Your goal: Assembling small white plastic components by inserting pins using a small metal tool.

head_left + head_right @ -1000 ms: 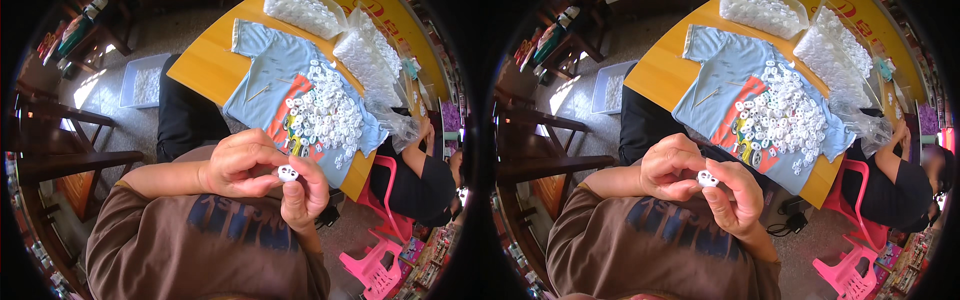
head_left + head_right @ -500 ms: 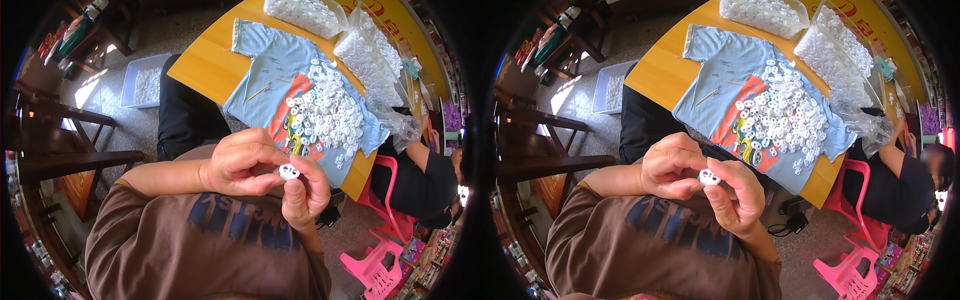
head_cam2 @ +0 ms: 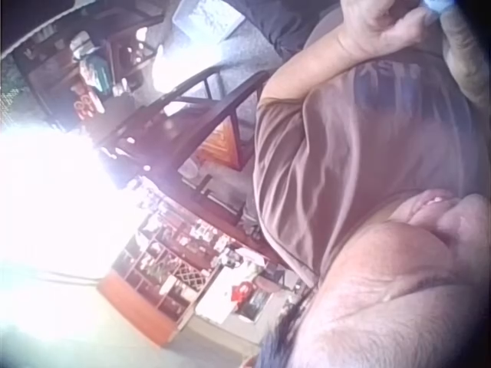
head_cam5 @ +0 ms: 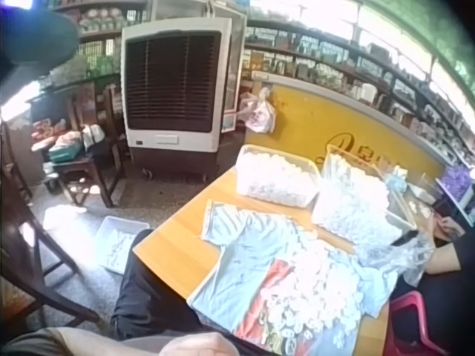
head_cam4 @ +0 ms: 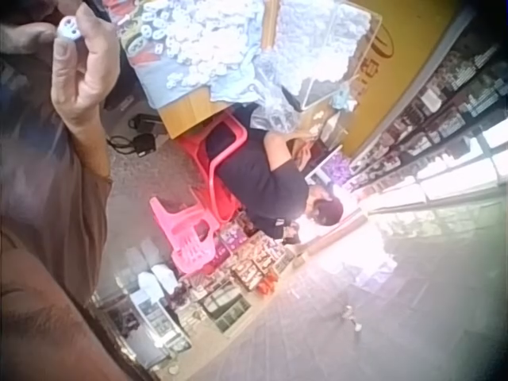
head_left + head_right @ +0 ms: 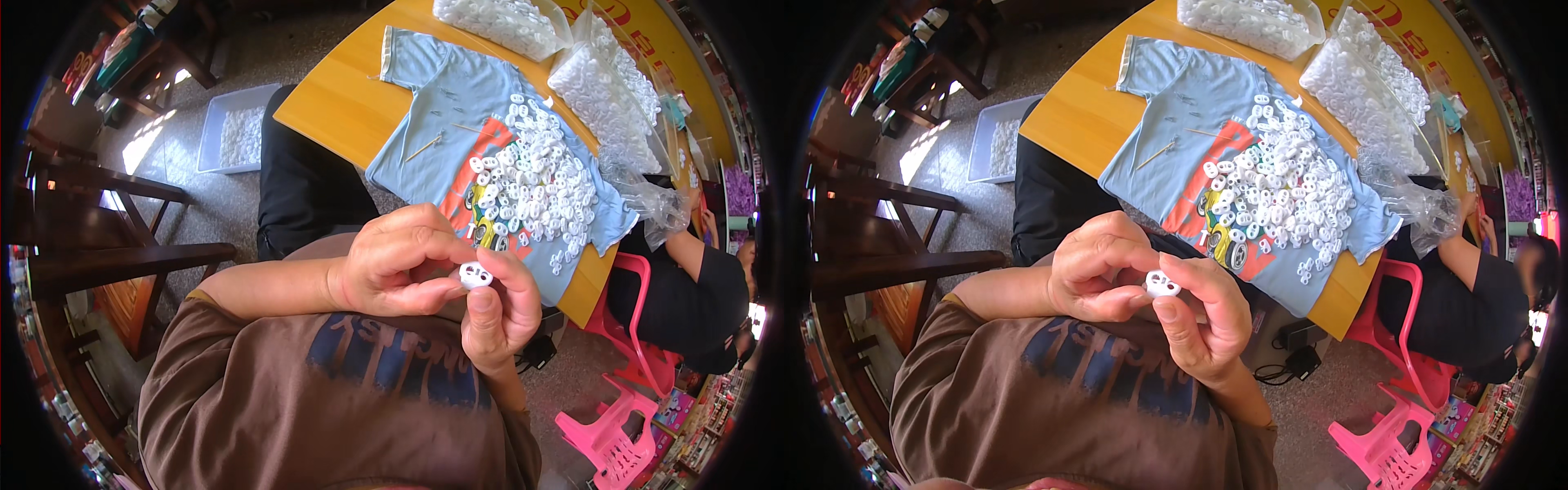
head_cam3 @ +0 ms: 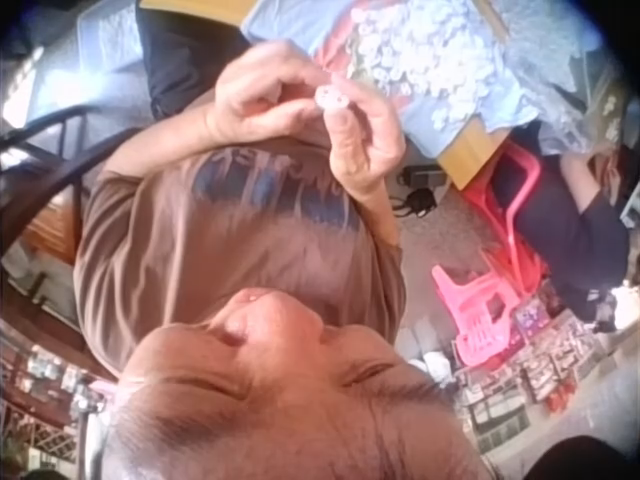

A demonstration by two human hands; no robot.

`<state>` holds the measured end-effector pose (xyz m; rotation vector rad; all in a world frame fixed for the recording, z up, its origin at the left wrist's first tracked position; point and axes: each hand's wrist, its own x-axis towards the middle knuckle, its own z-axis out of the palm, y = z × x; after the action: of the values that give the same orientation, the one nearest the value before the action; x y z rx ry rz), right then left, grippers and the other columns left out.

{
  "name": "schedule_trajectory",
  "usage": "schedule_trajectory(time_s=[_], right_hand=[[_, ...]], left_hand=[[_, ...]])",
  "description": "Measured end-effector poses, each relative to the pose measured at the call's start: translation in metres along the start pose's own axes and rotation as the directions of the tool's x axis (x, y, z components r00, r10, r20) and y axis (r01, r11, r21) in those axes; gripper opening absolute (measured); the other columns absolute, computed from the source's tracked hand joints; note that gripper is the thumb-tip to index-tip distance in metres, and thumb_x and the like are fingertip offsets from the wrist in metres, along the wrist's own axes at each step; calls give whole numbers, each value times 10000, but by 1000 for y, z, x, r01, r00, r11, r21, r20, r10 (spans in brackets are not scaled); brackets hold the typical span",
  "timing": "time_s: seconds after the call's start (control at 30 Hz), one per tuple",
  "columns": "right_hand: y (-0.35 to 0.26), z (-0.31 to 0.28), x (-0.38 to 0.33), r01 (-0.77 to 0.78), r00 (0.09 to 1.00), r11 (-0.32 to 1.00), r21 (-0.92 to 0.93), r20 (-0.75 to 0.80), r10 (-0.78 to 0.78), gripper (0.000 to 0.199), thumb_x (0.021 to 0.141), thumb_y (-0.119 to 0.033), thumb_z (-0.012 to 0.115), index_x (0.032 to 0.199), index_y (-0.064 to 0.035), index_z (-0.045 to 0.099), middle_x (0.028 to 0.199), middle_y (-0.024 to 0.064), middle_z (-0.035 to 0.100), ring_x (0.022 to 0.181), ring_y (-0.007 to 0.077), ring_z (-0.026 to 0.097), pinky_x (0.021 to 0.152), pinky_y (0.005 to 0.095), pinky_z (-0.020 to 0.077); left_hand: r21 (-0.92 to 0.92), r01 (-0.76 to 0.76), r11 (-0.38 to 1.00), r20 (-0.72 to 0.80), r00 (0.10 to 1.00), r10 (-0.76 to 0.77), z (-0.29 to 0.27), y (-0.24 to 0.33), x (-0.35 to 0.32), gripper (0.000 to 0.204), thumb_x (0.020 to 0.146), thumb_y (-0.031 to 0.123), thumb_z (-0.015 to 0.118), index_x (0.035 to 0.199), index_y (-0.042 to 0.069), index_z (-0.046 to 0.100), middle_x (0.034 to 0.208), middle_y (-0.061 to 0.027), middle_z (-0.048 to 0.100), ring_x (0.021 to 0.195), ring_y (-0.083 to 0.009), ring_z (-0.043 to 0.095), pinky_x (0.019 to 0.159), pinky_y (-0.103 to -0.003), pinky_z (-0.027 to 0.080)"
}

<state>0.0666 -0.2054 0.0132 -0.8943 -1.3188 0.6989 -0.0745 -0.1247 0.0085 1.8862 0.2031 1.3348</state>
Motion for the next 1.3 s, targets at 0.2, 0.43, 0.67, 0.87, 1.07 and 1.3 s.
schedule_trajectory(time_s=[0.2,0.43,0.67,0.87,1.07,1.3], right_hand=[[0,-2,1,23,1000,999,-37,-1,-23,251,830,-70,597,1047,48,551,804,76,576,648,104,501,555,207,385],[1,-2,3,14,1000,1000,3,4,-14,257,826,-68,600,1049,51,550,832,85,577,667,108,507,570,204,394],[0,7,-4,-63,995,996,-59,-77,59,287,828,-92,607,1072,46,545,950,95,572,811,148,537,720,257,440],[11,10,-9,-185,981,964,-190,26,193,314,874,-66,519,1170,27,471,986,67,551,801,111,499,689,224,417],[15,1,1,-253,962,954,-163,61,265,332,854,-44,534,1170,43,480,859,49,518,741,114,477,667,232,427],[15,-5,2,-172,984,969,-175,19,178,255,869,-60,525,1098,51,522,816,48,519,676,105,471,626,219,420]], left_hand=[[2,7,1000,10,1000,-7,1,-2,-3,260,702,74,694,928,-28,616,757,-102,562,643,-190,555,549,-264,443],[-25,13,1000,14,1000,-13,-1,-2,2,238,711,67,689,916,-27,613,751,-97,557,638,-192,550,548,-270,437],[-189,214,958,63,977,-205,-9,3,-2,238,767,106,661,956,-27,608,823,-98,569,681,-178,549,580,-274,435],[-610,548,572,162,793,-587,-7,1,-15,167,837,155,616,907,7,581,858,-45,574,800,-103,541,699,-237,446],[-320,684,655,43,701,-711,-42,11,-29,167,879,209,555,911,45,562,717,1,543,560,-54,522,492,-208,432],[264,700,664,-447,699,-559,-106,-11,-96,107,807,148,627,846,50,606,746,-75,575,685,-148,569,603,-277,468]])
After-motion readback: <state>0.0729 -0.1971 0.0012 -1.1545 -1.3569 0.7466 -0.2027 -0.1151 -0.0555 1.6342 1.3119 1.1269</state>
